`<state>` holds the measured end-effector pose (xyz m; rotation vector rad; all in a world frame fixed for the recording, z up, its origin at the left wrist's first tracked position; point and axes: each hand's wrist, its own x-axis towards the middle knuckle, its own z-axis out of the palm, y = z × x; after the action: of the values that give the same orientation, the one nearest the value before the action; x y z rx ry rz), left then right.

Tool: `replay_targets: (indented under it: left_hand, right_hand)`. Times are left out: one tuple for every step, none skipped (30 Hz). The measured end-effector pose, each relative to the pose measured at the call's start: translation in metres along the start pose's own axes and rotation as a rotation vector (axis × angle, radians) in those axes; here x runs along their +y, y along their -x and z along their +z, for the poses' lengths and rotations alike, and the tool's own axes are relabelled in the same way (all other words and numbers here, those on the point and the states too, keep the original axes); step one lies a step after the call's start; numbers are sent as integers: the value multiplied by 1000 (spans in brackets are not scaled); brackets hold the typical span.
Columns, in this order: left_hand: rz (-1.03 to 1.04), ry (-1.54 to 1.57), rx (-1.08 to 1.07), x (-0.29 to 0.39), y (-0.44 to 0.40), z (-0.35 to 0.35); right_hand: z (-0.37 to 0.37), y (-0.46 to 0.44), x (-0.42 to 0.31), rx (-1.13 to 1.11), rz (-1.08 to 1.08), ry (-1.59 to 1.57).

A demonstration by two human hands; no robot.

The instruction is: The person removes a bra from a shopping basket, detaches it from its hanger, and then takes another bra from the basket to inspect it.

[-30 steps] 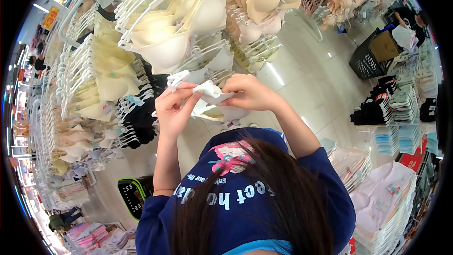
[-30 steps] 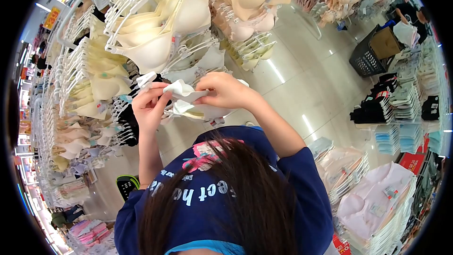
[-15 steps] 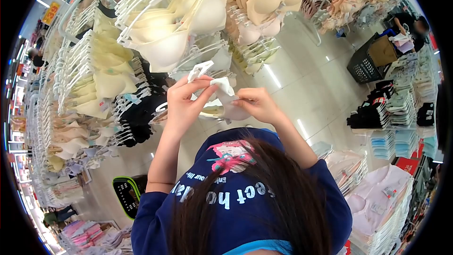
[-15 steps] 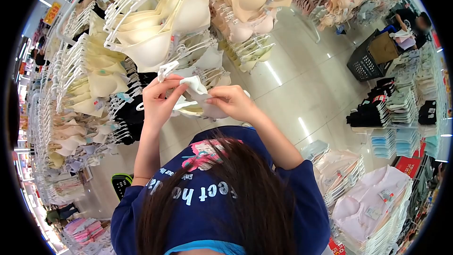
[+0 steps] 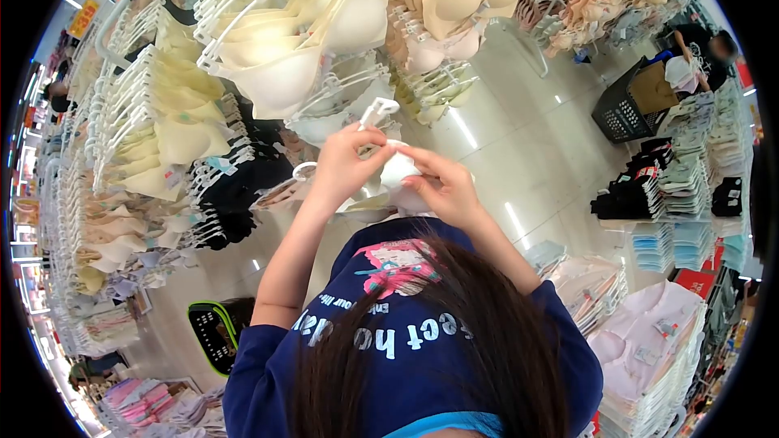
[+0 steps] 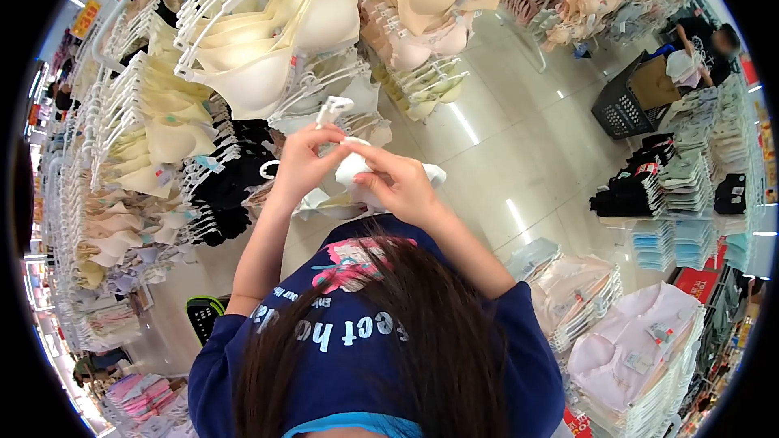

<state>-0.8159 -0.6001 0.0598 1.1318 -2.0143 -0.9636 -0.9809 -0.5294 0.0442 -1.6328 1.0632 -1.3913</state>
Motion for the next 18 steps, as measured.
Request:
replay_targets:
  left_hand:
    - [-8,30,-44,-7,1,6]
    - [6,39,-89,-11,2,10]
    - [21,49,-134,-14,3,14]
    - [35,58,-179,-15,3,17]
    - [-26,78,-237,-15,4,19]
    - [-15,84,-256,-14,4,20]
    - [-4,90,-275,-14,3,20]
    - [7,96,-293,-14,3,21]
    - [13,121,-297,-14,4,21]
    - [18,145,-300,-14,4,22]
    - [23,170,-303,-14,5,23]
    - [10,179,-296,-14,5,23]
    - [-3,189,-290,-12,5,23]
    - [-15,199,-283,-11,5,22]
    - [-17,190,-281,-9,5,21]
    - [-19,182,-279,-8,5,20]
    - [-20,173,-277,-7,5,19]
    - [-7,176,-287,-5,6,20]
  right_hand:
    - [1,-1,-1,25,-48,71]
    - [2,-2,-1,50,-96,142]
    - [0,-3,1,29,-147,213]
    - [-2,-2,4,8,-198,283]
    - [-3,-2,7,-14,-249,353]
    - [-4,-1,7,-6,-276,369]
    - [-5,-1,7,2,-304,384]
    - [-6,-1,8,10,-332,399]
    - [-8,0,8,3,-342,413]
    - [-10,1,7,-4,-352,426]
    - [-10,1,6,-11,-362,439]
    - [-10,0,2,-2,-371,457]
    - [-11,-2,-5,7,-380,475]
    - [-12,-4,-10,16,-389,494]
    - [-13,-5,-14,4,-384,509]
    - [-15,-6,-17,-8,-380,525]
    - [-15,-7,-18,-19,-375,540]
    - [-15,-7,-17,-3,-379,531]
